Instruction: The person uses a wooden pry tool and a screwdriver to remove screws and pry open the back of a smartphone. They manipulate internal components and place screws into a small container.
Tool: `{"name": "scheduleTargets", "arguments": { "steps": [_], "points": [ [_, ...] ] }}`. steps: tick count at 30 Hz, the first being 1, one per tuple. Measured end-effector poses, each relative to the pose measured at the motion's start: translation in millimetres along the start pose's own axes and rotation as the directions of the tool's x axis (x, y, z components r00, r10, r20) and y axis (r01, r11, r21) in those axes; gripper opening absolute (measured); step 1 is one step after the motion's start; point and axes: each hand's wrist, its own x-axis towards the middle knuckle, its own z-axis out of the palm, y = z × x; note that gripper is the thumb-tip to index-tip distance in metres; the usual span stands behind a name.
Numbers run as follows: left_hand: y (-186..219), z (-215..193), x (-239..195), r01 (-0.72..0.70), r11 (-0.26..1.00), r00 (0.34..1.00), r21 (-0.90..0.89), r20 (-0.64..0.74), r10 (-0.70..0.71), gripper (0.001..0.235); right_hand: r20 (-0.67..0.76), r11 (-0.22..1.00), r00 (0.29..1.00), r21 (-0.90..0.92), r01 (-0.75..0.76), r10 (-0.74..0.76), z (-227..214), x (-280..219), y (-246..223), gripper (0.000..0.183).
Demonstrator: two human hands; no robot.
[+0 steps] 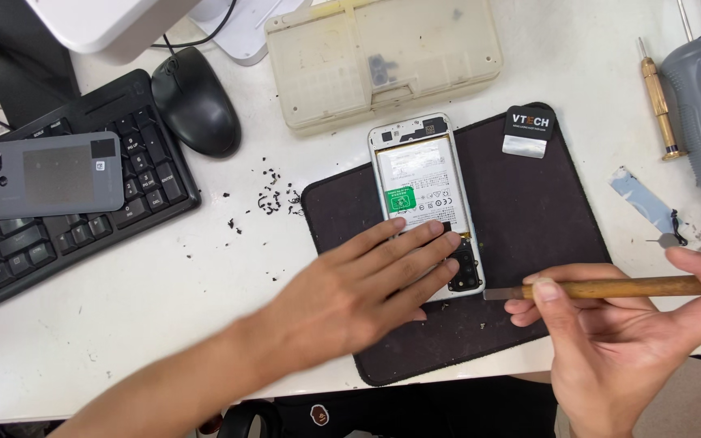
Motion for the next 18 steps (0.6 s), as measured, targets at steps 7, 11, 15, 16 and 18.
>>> {"name": "scheduleTargets", "arguments": {
  "steps": [7, 11, 15, 16, 18],
  "points": [
    [85.3, 28.9, -44.7, 0.362, 0.922, 0.932, 0.135, -0.019, -0.363, 0.078, -0.059, 0.982, 0.998, 0.188, -0.021, 0.033, -5.2, -6.2, 14.9, 0.07],
    [125.5, 70.0, -40.0, 0.523, 0.801, 0.846, 0.292, -0.068, -0.528, 0.1, -0.057, 0.969, 0.998, 0.245, -0.013, 0.027, -7.2, -8.2, 18.2, 0.071],
    [148.6, 97.3, -16.4, 0.644, 0.714, 0.762, 0.275, -0.144, -0.631, 0.107, -0.044, 0.953, 0.998, 0.301, -0.03, 0.045, -9.3, -9.4, 18.9, 0.069],
    [149.6, 101.4, -10.6, 0.658, 0.704, 0.75, 0.268, -0.146, -0.645, 0.108, -0.044, 0.951, 0.998, 0.309, -0.033, 0.049, -10.4, -9.1, 19.5, 0.069],
    [150.9, 107.3, -0.3, 0.655, 0.699, 0.752, 0.285, -0.157, -0.641, 0.108, -0.042, 0.945, 0.997, 0.324, -0.041, 0.057, -13.7, -9.1, 21.3, 0.067]
  ]
}}
